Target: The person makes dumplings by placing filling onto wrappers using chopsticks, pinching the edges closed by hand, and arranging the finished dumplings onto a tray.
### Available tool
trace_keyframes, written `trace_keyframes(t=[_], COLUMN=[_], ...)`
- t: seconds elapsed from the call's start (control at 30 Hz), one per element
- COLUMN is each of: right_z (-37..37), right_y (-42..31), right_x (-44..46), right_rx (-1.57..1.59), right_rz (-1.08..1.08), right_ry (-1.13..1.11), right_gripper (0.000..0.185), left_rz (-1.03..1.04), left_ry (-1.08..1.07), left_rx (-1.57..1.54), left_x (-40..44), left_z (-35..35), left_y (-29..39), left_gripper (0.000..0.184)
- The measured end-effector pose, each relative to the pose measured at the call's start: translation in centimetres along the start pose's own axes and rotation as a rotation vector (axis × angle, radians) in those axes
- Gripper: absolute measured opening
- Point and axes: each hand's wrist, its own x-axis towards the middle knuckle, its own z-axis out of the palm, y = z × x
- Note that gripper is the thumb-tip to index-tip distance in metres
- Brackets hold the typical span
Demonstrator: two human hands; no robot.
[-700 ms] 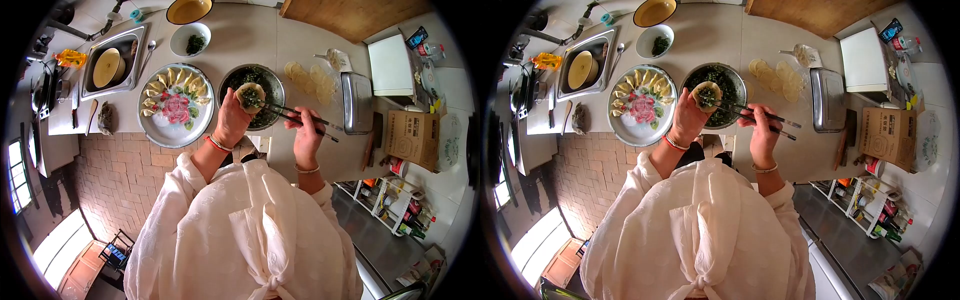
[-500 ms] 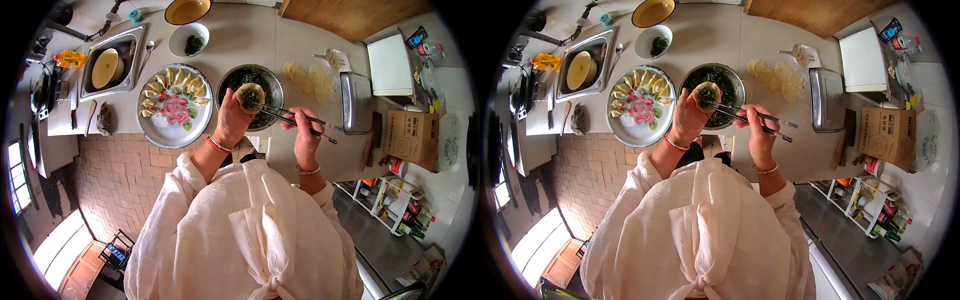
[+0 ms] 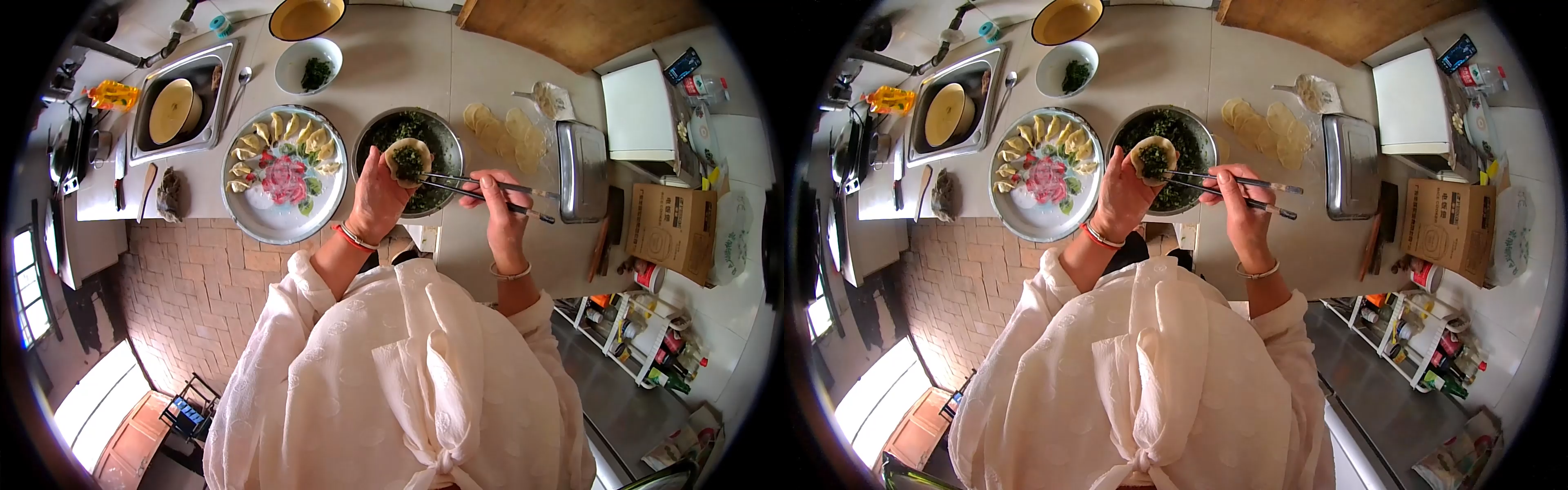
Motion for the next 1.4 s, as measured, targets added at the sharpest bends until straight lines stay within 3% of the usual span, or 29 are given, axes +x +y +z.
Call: trace_keyframes(t=[0.5, 0.93, 1.13, 1.3, 1.4], right_z=[0.4, 1.2, -0.3, -1.7, -1.2], right_y=[2.1, 1.5, 0.1, 9.2, 14.2], right_x=[0.5, -0.8, -0.3, 0.6, 0.8], right_rx=[0.186, 0.176, 0.199, -0.005, 0.096], right_rz=[0.042, 0.041, -0.042, 0.056, 0.187], right_ry=[0.232, 0.146, 0.300, 0.275, 0.385], right_gripper=[0.026, 0.025, 0.026, 0.019, 0.019], left_rz=[0.027, 0.040, 0.072, 0.084, 0.085], left_ry=[0.036, 0.016, 0.067, 0.035, 0.007], left_rx=[-0.013, -0.037, -0.041, 0.021, 0.023], left_x=[-0.5, -0.7, -1.5, -2.5, -3.2], left_z=[0.2, -0.2, -0.5, 0.0, 1.0], left_y=[0.6, 0.8, 1.2, 1.9, 2.4], left_gripper=[0.058, 0.058, 0.060, 0.059, 0.063])
